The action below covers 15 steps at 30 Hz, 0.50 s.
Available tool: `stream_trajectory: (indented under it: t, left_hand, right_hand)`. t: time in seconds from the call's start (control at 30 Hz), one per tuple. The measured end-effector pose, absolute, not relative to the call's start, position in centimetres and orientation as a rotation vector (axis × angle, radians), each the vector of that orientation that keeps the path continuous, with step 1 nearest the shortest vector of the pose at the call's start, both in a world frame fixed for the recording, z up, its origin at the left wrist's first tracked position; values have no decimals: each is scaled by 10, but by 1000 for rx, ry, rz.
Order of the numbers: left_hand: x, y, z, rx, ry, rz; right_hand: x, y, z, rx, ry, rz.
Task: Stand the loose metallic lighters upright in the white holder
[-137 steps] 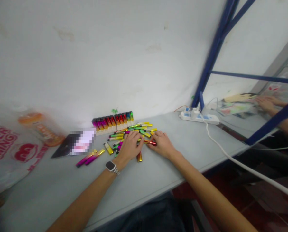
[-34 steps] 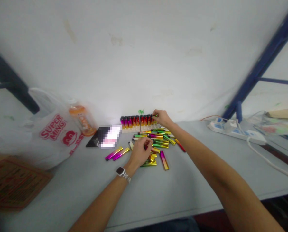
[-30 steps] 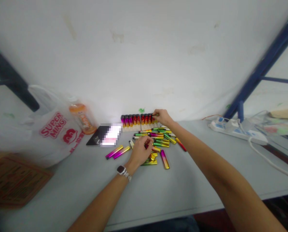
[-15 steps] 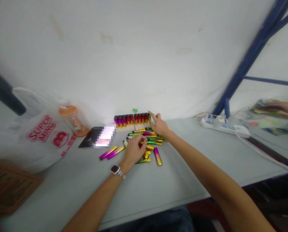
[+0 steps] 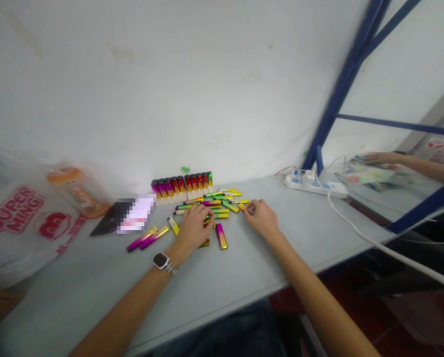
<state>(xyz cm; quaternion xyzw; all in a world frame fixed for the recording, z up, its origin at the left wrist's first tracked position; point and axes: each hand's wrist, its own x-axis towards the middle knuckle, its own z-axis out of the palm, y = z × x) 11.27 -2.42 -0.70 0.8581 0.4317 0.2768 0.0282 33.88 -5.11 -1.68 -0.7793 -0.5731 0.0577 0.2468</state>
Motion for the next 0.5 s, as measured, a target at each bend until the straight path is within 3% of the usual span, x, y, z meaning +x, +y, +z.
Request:
stream_trajectory:
  t: [0.33, 0.5]
  left_hand:
    - [124, -21, -9, 2680, 1291, 847]
    - [112, -23, -12, 2627, 1300, 882]
  right_hand:
    - [329, -54, -14, -2239, -1638, 212]
    - [326, -58, -20, -2030, -1506, 176]
